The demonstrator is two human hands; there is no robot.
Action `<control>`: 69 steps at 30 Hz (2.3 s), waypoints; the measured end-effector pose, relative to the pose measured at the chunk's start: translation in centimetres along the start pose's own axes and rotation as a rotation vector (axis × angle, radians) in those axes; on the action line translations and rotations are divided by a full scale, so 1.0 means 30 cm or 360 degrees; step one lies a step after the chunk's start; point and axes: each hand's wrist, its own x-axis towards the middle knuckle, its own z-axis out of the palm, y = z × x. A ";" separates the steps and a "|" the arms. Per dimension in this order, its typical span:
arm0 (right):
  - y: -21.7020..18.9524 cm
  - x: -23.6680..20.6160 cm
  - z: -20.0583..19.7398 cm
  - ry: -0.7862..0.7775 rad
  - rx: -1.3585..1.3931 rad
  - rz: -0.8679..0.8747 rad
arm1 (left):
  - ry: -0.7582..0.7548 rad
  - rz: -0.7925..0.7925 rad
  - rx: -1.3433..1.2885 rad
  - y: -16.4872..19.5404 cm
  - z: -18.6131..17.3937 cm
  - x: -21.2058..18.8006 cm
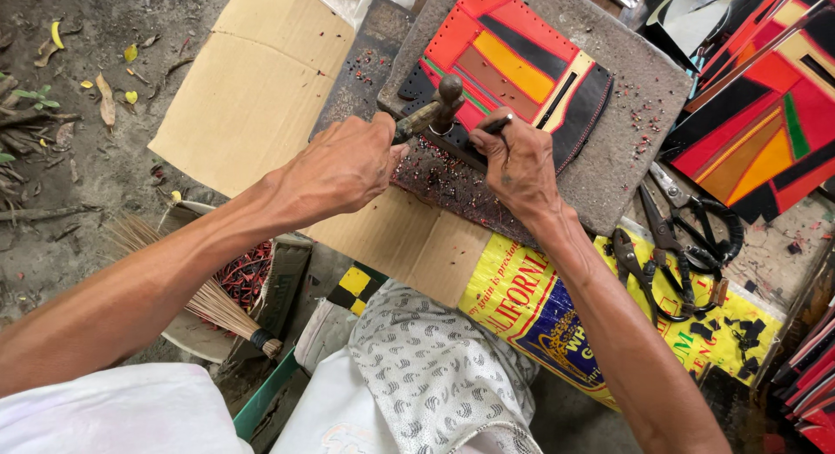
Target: The person holds a leather punch against a colorful patterned leather piece laid on a stone slab and repeatedly strikes it with a wooden mallet, working along the edge of the leather. The person repositions the punch along the line and continues hammering hole after hole.
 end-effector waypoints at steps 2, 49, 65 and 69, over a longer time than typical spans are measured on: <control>-0.005 0.008 -0.001 -0.0027 -0.0074 -0.0056 | -0.0044 -0.0013 -0.0030 0.021 -0.038 0.006; 0.026 0.048 0.010 -0.0018 -0.0048 0.0037 | -0.0004 -0.0036 0.0013 0.008 0.019 -0.008; 0.031 0.008 -0.039 0.0010 0.0356 0.0330 | -0.0147 -0.0091 0.0006 0.016 0.040 0.001; 0.040 -0.005 -0.033 -0.0044 0.0193 0.0364 | -0.0116 -0.0089 -0.0039 0.013 0.039 0.001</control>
